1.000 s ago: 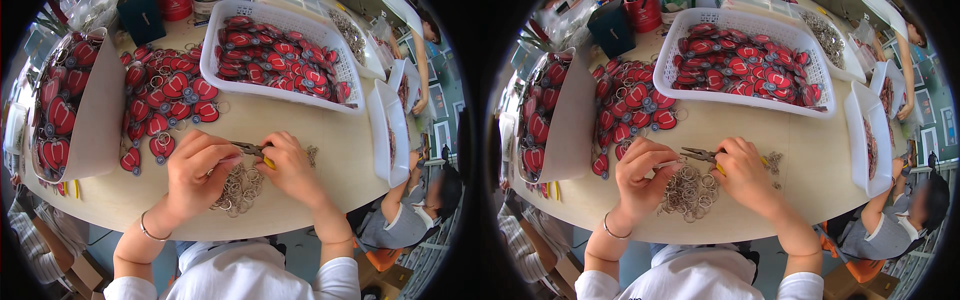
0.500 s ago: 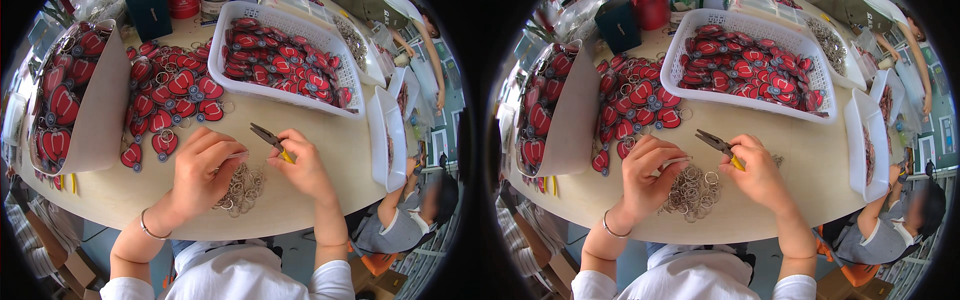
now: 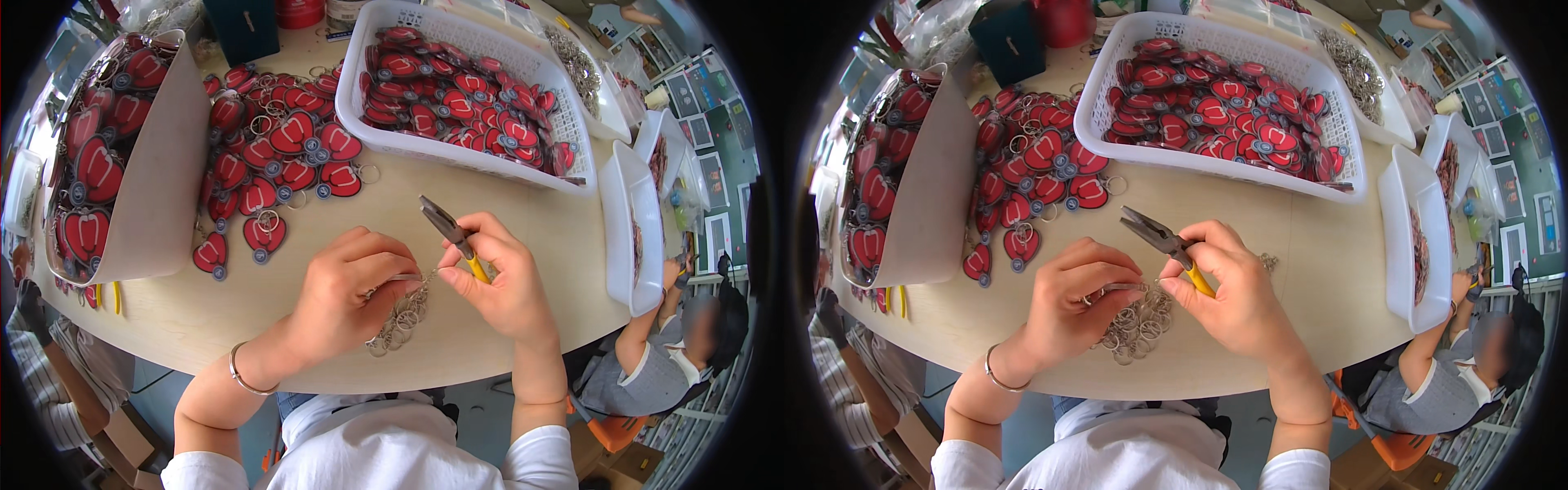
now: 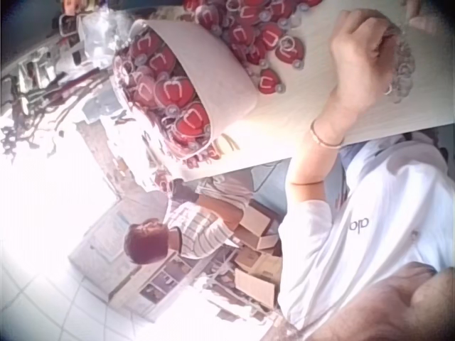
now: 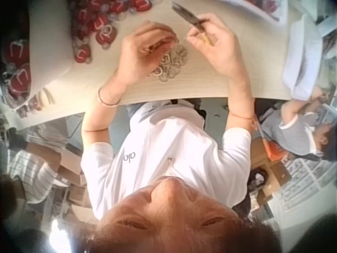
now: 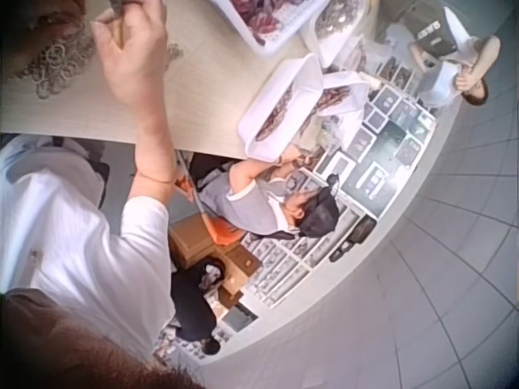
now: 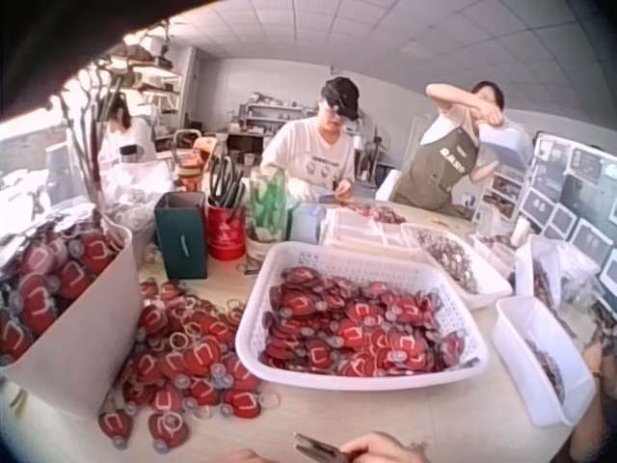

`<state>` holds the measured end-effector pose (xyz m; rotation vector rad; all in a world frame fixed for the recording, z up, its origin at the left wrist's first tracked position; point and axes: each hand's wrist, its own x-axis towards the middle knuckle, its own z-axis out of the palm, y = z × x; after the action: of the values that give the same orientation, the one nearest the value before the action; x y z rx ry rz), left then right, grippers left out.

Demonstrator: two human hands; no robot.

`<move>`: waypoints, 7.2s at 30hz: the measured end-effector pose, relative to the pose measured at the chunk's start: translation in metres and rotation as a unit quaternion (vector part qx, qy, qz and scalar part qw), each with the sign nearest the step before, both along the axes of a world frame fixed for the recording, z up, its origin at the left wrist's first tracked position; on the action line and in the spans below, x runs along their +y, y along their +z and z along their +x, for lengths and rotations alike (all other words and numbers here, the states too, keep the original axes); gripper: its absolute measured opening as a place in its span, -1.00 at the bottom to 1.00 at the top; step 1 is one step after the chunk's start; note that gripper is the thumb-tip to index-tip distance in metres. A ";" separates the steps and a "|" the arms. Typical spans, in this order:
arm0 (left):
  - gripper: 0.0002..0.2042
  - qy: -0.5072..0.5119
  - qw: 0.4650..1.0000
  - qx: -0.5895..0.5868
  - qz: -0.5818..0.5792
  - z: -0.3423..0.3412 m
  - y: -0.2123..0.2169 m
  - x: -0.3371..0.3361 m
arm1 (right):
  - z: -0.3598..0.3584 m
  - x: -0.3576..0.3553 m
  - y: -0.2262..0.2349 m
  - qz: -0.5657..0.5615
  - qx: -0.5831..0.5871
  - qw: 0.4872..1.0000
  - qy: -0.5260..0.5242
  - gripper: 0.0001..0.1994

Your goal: The person uses pliers to attach split rings and lobster clasps to heart-shaped keychain blanks. They repeatedly open the rings, link the components, and close them to form finished keychains, placing completed units into a pile on the table.

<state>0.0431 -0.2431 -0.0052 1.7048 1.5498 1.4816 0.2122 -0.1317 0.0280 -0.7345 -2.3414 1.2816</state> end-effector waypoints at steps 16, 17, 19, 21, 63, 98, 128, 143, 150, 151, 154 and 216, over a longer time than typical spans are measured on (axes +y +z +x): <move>-0.82 -0.007 1.000 0.010 -0.017 0.000 0.004 -0.003 | -0.003 -0.008 0.002 0.109 0.012 0.993 0.031 -0.86; -0.82 -0.009 1.000 0.013 -0.017 -0.001 0.003 -0.003 | -0.004 -0.009 0.001 0.124 0.014 0.992 0.034 -0.85; -0.82 -0.003 0.999 0.007 -0.035 0.000 0.003 -0.004 | -0.004 -0.008 0.000 0.173 0.026 0.983 0.052 -0.82; -0.82 0.005 0.999 -0.012 -0.042 0.001 0.003 -0.005 | -0.005 -0.007 -0.001 0.218 0.035 0.973 0.066 -0.79; -0.83 -0.148 0.787 -0.568 -0.189 -0.017 0.015 -0.007 | -0.012 -0.013 -0.027 -0.317 0.149 0.933 0.076 -0.85; -0.86 -0.214 0.773 -0.531 -0.272 -0.005 0.015 -0.001 | 0.008 0.004 -0.014 -0.378 0.225 0.897 0.042 -0.87; -0.85 -0.394 0.701 -0.556 -0.211 -0.004 0.002 -0.009 | 0.005 -0.004 -0.015 -0.337 0.207 0.918 0.040 -0.85; -0.84 -0.271 0.762 -0.480 -0.340 -0.006 0.006 0.000 | 0.009 -0.001 -0.013 -0.329 0.211 0.919 0.053 -0.85; -0.86 -0.266 0.823 -0.442 -0.238 -0.001 0.000 0.002 | 0.008 -0.004 -0.009 -0.311 0.193 0.928 0.073 -0.85; -0.86 -0.267 0.827 -0.438 -0.230 -0.001 -0.002 0.002 | 0.008 -0.004 -0.008 -0.315 0.193 0.927 0.070 -0.85; -0.87 -0.258 0.844 -0.417 -0.219 -0.003 0.001 0.001 | 0.010 -0.003 -0.009 -0.295 0.203 0.931 0.071 -0.85; -0.76 -0.233 0.739 -0.582 -0.248 -0.001 0.001 0.007 | 0.007 0.001 0.004 -0.326 0.083 0.941 0.033 -0.90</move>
<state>0.0422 -0.2366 -0.0046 0.4855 0.6188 1.2307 0.2194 -0.1304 0.0320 -0.6943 -1.8078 2.0944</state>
